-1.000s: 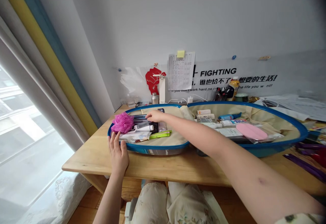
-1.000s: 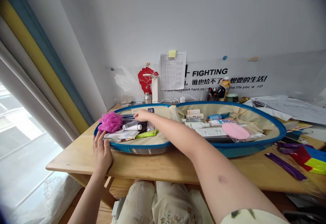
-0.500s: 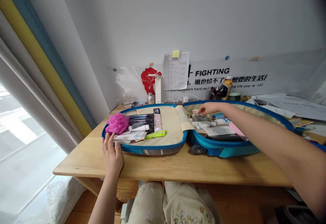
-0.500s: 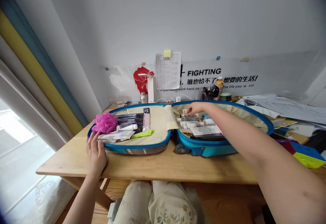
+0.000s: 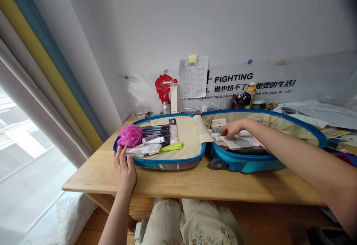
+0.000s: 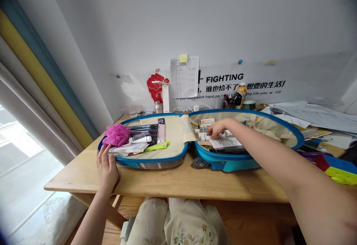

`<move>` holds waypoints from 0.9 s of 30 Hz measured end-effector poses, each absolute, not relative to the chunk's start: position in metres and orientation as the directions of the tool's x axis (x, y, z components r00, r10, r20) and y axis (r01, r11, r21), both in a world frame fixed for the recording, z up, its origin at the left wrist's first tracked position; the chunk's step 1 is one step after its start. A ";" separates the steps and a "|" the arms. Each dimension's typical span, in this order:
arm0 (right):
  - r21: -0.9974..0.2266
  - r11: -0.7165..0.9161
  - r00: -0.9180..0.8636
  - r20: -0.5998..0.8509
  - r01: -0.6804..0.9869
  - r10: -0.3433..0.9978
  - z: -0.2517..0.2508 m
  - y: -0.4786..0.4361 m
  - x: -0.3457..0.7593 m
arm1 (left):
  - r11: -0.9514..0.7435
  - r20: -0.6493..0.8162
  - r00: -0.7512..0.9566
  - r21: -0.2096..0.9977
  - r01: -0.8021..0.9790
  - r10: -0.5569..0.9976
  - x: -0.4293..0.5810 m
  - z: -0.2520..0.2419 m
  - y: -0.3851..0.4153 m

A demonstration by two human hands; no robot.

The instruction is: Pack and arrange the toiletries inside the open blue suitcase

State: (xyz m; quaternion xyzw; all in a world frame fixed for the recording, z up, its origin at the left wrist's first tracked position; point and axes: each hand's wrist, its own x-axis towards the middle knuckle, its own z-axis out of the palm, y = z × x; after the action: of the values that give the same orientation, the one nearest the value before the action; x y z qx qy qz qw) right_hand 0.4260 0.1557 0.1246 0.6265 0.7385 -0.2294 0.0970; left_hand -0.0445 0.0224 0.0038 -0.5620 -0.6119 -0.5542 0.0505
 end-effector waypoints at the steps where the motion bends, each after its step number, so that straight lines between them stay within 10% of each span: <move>1: -0.223 0.091 -0.189 -0.469 0.970 0.863 0.125 0.155 0.425 | -0.243 0.682 -0.365 0.623 0.743 0.634 -0.044 0.004 0.022; 9: -0.327 0.004 -0.173 -0.490 0.945 0.854 0.137 0.147 0.429 | -0.244 0.682 -0.373 0.629 0.738 0.629 -0.043 0.005 0.022; 18: -0.517 0.170 -0.218 -0.034 0.839 0.975 0.184 0.144 0.384 | -0.246 0.675 -0.381 0.641 0.727 0.632 -0.043 0.004 0.022; 27: -0.426 0.361 -0.388 0.024 0.830 0.921 0.157 0.161 0.205 | -0.240 0.675 -0.373 0.633 0.736 0.636 -0.045 0.003 0.023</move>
State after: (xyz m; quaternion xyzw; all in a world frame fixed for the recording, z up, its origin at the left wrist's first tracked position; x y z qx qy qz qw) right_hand 0.2053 0.1611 0.1565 0.5374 0.8145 -0.1755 -0.1306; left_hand -0.0451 0.0232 0.0034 -0.5579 -0.6149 -0.5556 0.0452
